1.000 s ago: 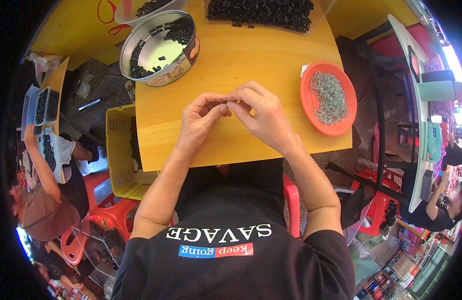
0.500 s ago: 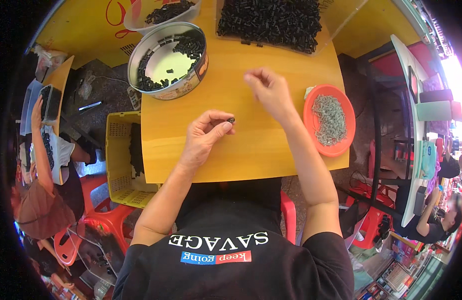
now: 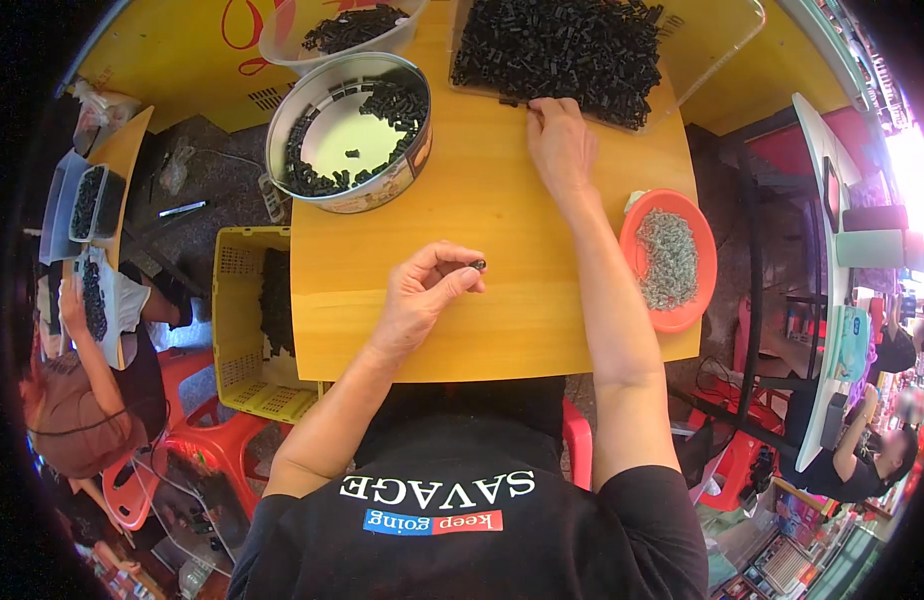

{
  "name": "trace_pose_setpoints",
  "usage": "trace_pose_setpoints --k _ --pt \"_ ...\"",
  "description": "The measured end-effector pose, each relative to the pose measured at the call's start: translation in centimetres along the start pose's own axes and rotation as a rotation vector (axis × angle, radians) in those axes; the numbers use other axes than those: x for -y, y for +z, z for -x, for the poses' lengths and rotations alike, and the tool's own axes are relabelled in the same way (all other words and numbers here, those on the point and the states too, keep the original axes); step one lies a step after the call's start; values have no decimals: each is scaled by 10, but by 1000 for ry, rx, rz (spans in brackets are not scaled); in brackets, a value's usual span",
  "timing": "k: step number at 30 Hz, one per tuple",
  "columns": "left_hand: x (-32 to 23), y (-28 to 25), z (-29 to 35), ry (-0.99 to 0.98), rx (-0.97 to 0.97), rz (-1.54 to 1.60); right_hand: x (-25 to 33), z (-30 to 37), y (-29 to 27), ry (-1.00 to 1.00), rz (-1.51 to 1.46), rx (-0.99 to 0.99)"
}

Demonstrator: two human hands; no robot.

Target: The person assembles small black plastic components by inserting pins into them by hand, then gathers the components in a clear plastic container.

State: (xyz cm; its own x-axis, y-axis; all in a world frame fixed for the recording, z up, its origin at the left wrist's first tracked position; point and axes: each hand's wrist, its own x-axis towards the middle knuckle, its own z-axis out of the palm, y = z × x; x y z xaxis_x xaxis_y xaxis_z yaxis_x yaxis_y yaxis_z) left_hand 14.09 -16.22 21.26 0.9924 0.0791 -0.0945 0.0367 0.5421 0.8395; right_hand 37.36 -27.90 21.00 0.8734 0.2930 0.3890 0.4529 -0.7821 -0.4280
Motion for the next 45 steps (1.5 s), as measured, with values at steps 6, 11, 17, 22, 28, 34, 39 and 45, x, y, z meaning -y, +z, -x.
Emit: trace_pose_setpoints --k 6,11,17,22,28,34,39,45 --pt "-2 -1 -1 -12 12 5 6 0 -6 -3 -4 72" --pt "-3 -1 -1 -14 14 11 -2 0 -2 63 -197 18" --pt "-1 -2 0 -17 13 -5 0 2 -1 -45 -11 52" --pt "0 -1 0 -9 9 -1 0 2 -5 10 -113 104" --pt "4 -5 -1 12 -38 54 24 36 -33 192 -739 246" --pt "6 -8 -7 33 -78 113 51 92 -68 368 -1257 404" --pt "5 -8 -6 56 -67 106 57 127 -76 437 -1343 471" --pt "7 -7 -4 60 -66 61 61 140 -77 461 -1354 439"
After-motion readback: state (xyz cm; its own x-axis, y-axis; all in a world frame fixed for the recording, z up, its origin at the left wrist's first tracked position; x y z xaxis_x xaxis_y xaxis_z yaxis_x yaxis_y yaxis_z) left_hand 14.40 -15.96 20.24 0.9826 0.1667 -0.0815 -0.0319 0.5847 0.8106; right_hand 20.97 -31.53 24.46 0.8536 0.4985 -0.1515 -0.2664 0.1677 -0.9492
